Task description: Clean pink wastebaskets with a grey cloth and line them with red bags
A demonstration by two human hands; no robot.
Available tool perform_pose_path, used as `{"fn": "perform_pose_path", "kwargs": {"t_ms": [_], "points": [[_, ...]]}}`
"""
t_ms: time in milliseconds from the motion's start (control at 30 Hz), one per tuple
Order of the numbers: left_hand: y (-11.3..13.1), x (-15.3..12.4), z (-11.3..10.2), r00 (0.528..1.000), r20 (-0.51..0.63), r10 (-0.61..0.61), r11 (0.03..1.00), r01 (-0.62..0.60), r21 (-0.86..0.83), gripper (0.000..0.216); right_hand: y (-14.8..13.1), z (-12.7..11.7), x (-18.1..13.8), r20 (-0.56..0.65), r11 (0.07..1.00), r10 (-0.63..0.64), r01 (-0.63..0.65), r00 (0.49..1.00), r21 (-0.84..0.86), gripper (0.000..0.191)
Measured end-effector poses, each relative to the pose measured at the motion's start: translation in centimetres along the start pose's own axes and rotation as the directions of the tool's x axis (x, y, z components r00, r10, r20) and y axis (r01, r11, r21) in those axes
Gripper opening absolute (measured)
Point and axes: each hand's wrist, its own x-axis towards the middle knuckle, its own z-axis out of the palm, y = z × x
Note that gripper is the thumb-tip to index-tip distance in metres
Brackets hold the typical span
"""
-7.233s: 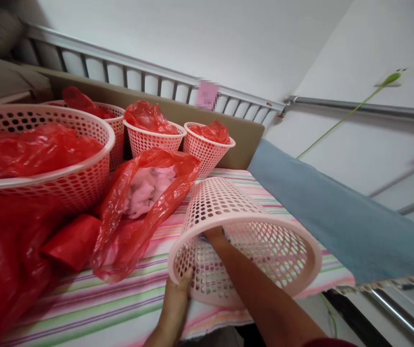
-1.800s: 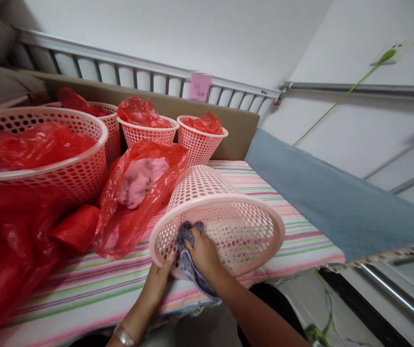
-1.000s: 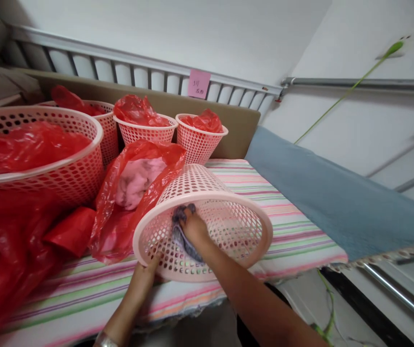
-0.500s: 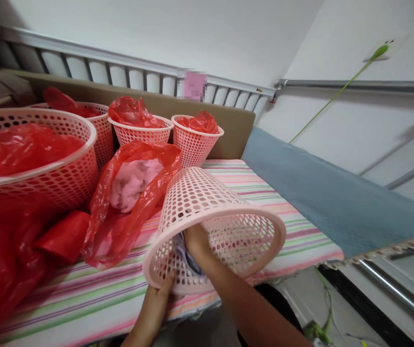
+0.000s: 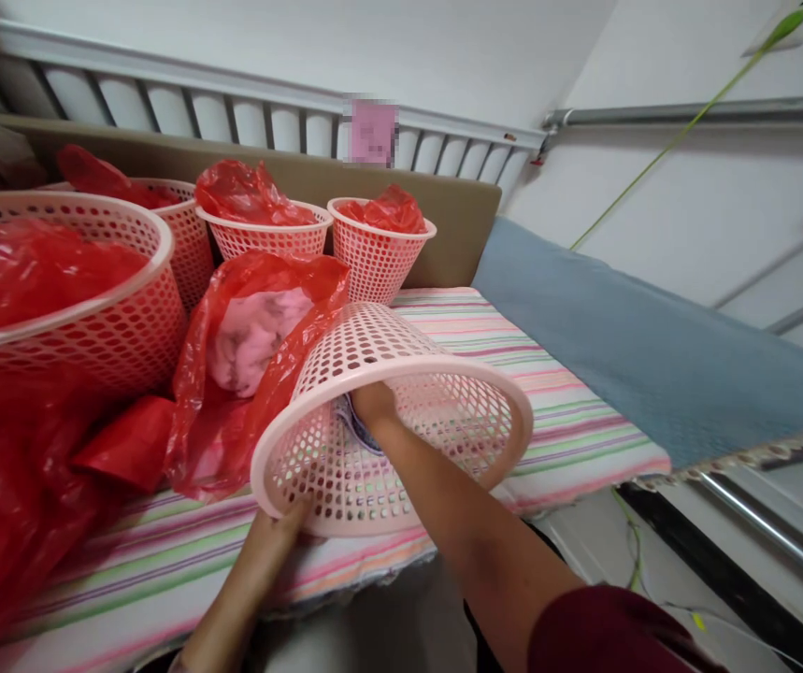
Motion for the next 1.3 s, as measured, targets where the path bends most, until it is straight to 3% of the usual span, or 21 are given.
{"fn": "perform_pose_path", "kwargs": {"t_ms": [100, 300, 400, 500, 700, 833, 1067, 1300], "points": [[-0.6, 0.2, -0.1, 0.997, 0.018, -0.077, 0.996, 0.077, -0.054, 0.061, -0.5, -0.5, -2.9, 0.043, 0.998, -0.022, 0.025, 0.999, -0.061, 0.037], [-1.6, 0.4, 0.0, 0.993, 0.045, -0.105, 0.989, 0.109, -0.097, 0.055, 0.6, -0.6, -14.9, 0.156, 0.956, -0.182, 0.211, 0.971, -0.202, 0.026], [-1.8, 0.4, 0.1, 0.993, 0.046, -0.113, 0.988, 0.117, -0.099, 0.051, 1.1, -0.5, -17.3, 0.169, 0.956, -0.173, 0.207, 0.970, -0.208, 0.022], [-2.0, 0.2, 0.4, 0.994, 0.047, -0.100, 0.991, 0.104, -0.089, 0.050, 0.7, -0.4, -14.2, 0.127, 0.965, -0.109, 0.135, 0.986, -0.224, 0.027], [-2.2, 0.0, 0.8, 0.989, 0.070, -0.127, 0.991, 0.125, 0.040, 0.044, -0.9, 0.3, -2.6, -0.006, 0.998, -0.024, 0.024, 1.000, -0.060, 0.041], [-1.9, 0.2, 1.1, 0.985, 0.099, -0.140, 0.988, 0.132, 0.085, 0.041, -0.8, 1.2, 1.1, -0.060, 0.999, -0.003, 0.006, 0.998, 0.038, 0.045], [-1.4, 0.1, 1.8, 0.983, 0.133, -0.129, 0.991, 0.122, 0.061, 0.047, -0.2, 1.3, 1.4, 0.009, 1.000, -0.012, 0.012, 1.000, 0.014, 0.044], [-2.6, 0.7, 1.4, 0.982, 0.135, -0.129, 0.992, 0.129, 0.011, 0.045, -0.3, 1.0, -2.9, 0.066, 0.995, -0.029, 0.035, 0.997, -0.091, 0.037]]}}
